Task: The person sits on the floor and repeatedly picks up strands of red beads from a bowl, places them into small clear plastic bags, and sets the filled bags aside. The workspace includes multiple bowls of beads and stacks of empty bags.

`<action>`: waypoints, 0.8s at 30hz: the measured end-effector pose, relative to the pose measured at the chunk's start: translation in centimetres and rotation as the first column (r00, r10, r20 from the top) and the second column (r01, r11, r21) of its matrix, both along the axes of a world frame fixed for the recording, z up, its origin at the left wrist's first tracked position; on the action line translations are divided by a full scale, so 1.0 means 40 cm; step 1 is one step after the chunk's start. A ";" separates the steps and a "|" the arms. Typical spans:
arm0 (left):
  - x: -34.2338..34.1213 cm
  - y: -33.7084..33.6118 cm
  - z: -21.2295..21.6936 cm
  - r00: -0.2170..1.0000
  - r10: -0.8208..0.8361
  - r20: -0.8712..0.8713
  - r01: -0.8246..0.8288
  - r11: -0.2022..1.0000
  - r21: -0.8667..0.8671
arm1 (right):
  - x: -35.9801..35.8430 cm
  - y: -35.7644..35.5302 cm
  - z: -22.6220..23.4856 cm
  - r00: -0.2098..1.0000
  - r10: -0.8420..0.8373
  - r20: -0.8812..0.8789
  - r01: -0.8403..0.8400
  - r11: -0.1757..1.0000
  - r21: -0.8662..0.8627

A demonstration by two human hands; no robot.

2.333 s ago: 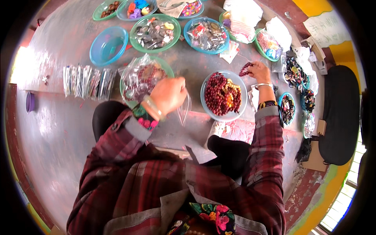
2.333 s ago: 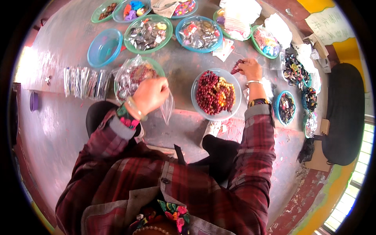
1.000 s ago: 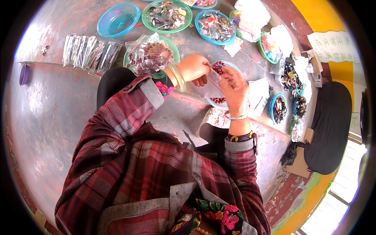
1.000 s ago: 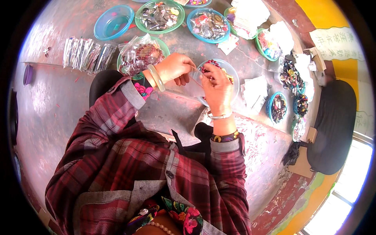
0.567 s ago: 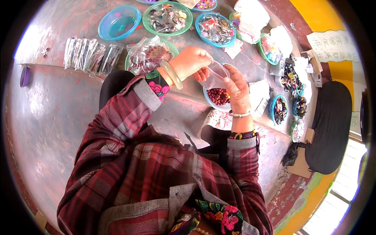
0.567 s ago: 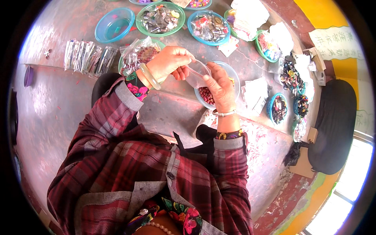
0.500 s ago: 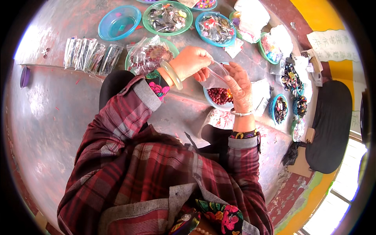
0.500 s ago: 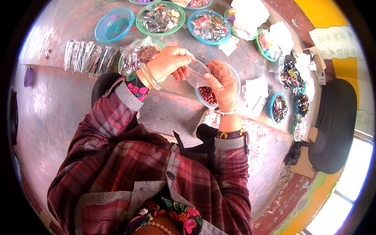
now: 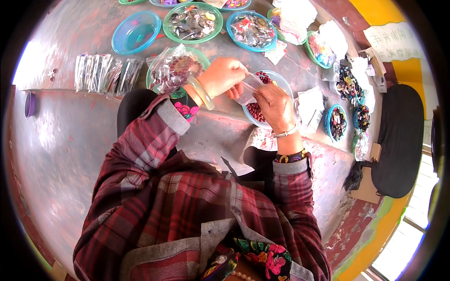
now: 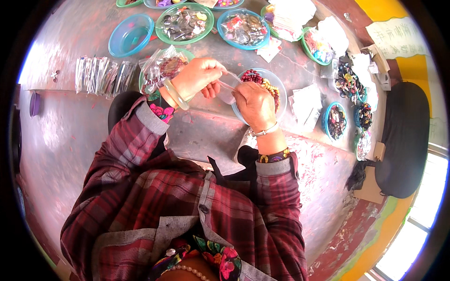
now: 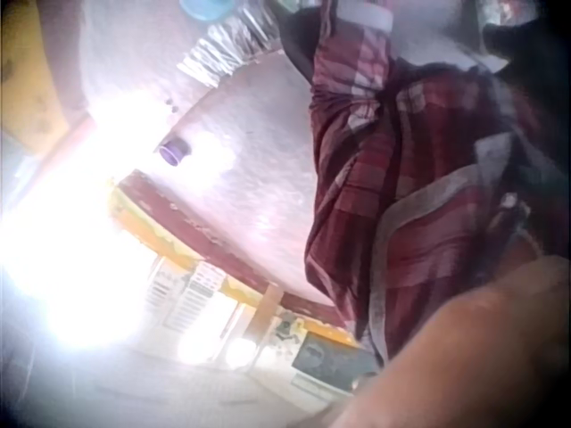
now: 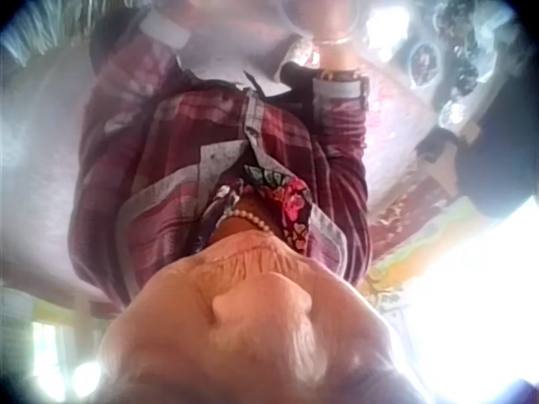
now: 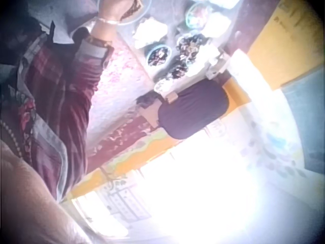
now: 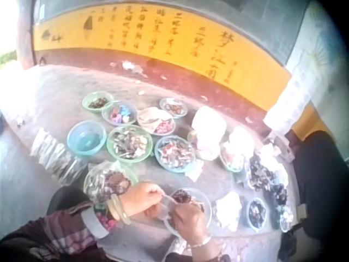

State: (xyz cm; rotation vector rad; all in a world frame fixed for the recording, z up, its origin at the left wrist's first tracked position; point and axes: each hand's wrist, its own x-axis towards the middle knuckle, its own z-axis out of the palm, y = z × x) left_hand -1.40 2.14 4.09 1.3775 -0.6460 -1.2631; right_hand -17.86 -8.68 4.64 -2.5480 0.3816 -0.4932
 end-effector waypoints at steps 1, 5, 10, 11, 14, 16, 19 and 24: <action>0.003 -0.001 -0.007 0.994 -0.024 0.103 0.025 1.000 -0.007 | -0.001 -0.002 0.002 1.000 0.007 0.007 -0.006 1.000 -0.021; 0.009 -0.010 -0.028 0.798 -0.052 0.601 0.069 0.998 -0.005 | -0.010 -0.011 0.008 0.999 0.046 0.028 -0.044 0.995 -0.089; 0.008 -0.013 -0.072 0.689 0.145 0.710 0.046 0.969 -0.242 | -0.018 -0.027 0.005 0.991 0.094 0.091 -0.082 0.989 -0.123; 0.008 -0.015 -0.074 0.830 0.068 0.553 0.050 0.980 -0.195 | -0.020 -0.025 0.010 0.992 0.081 0.101 -0.070 0.992 -0.108; -0.008 -0.014 -0.045 0.985 0.011 0.170 0.018 0.986 -0.166 | -0.021 -0.029 0.016 0.986 0.065 0.156 -0.049 0.993 -0.106; -0.015 -0.017 -0.041 0.991 0.015 0.136 0.008 0.985 -0.170 | -0.022 -0.027 0.016 0.979 0.056 0.196 -0.031 0.991 -0.131; -0.014 -0.024 -0.050 0.943 0.018 0.333 0.040 0.985 -0.167 | -0.019 -0.025 0.023 0.979 0.082 0.186 -0.061 0.991 -0.118; -0.002 -0.026 -0.063 0.888 0.075 0.454 0.032 0.974 -0.225 | -0.025 -0.051 0.015 0.972 0.044 0.231 -0.063 0.995 0.079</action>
